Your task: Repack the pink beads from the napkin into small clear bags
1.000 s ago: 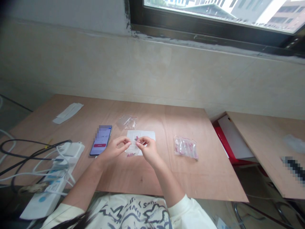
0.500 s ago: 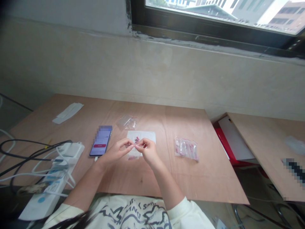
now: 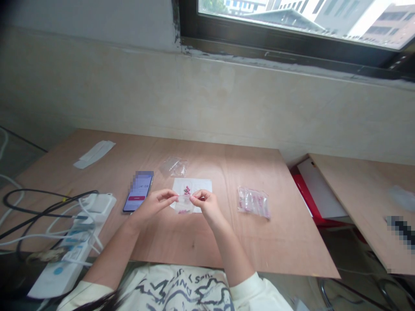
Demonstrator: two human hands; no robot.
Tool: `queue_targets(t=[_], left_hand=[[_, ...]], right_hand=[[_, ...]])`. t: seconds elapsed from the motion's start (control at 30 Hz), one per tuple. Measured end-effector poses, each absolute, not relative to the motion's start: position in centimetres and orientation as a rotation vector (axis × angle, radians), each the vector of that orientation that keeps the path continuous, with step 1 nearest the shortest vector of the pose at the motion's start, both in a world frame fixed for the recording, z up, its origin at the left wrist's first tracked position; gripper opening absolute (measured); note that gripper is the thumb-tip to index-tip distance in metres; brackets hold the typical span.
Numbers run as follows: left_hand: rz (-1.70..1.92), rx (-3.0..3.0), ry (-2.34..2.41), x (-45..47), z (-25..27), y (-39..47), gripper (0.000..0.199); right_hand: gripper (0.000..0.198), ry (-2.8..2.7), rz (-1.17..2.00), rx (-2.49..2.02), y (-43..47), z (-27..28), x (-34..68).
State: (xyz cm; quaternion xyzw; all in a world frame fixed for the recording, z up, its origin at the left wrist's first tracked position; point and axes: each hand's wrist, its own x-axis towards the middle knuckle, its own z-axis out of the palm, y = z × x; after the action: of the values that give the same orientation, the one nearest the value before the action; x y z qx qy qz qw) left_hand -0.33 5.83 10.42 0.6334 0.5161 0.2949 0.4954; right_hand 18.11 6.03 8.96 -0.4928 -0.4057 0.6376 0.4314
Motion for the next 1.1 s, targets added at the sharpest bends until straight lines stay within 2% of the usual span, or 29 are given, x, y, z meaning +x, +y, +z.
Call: queue_targets(t=[0.2, 0.4, 0.5, 0.6, 0.73, 0.87, 1.0, 1.1], left_hand=[[0.788, 1.504, 1.217, -0.4, 10.0, 6.4, 0.022], [0.803, 1.425, 1.166, 0.7, 9.6, 6.1, 0.027], [0.767, 1.384, 1.183, 0.7, 8.8, 5.6, 0.033], [0.771, 1.375, 1.211, -0.1, 7.8, 5.3, 0.034], [0.792, 1.380, 1.250, -1.1, 6.6, 5.2, 0.034], [0.782, 1.381, 1.318, -1.7, 6.1, 5.2, 0.032], [0.758, 1.524, 1.450, -2.6, 5.9, 5.9, 0.025], [0.811, 1.680, 1.534, -3.4, 5.6, 8.0, 0.023]], right_hand=[[0.026, -1.047, 1.574, -1.239, 6.2, 9.0, 18.0], [0.033, -1.050, 1.595, -1.256, 4.3, 6.7, 17.2], [0.036, -0.869, 1.357, -1.424, 4.1, 6.2, 20.5], [0.034, -0.683, 0.977, -1.574, 4.6, 6.7, 27.2], [0.023, -0.542, 0.469, -2.007, 5.9, 6.5, 35.9], [0.020, -0.641, 0.344, -2.582, 6.4, 4.1, 38.6], [0.041, -0.652, 0.280, -2.643, 5.9, 2.6, 38.2], [0.037, -0.565, 0.053, -2.529, 5.4, 3.8, 37.8]])
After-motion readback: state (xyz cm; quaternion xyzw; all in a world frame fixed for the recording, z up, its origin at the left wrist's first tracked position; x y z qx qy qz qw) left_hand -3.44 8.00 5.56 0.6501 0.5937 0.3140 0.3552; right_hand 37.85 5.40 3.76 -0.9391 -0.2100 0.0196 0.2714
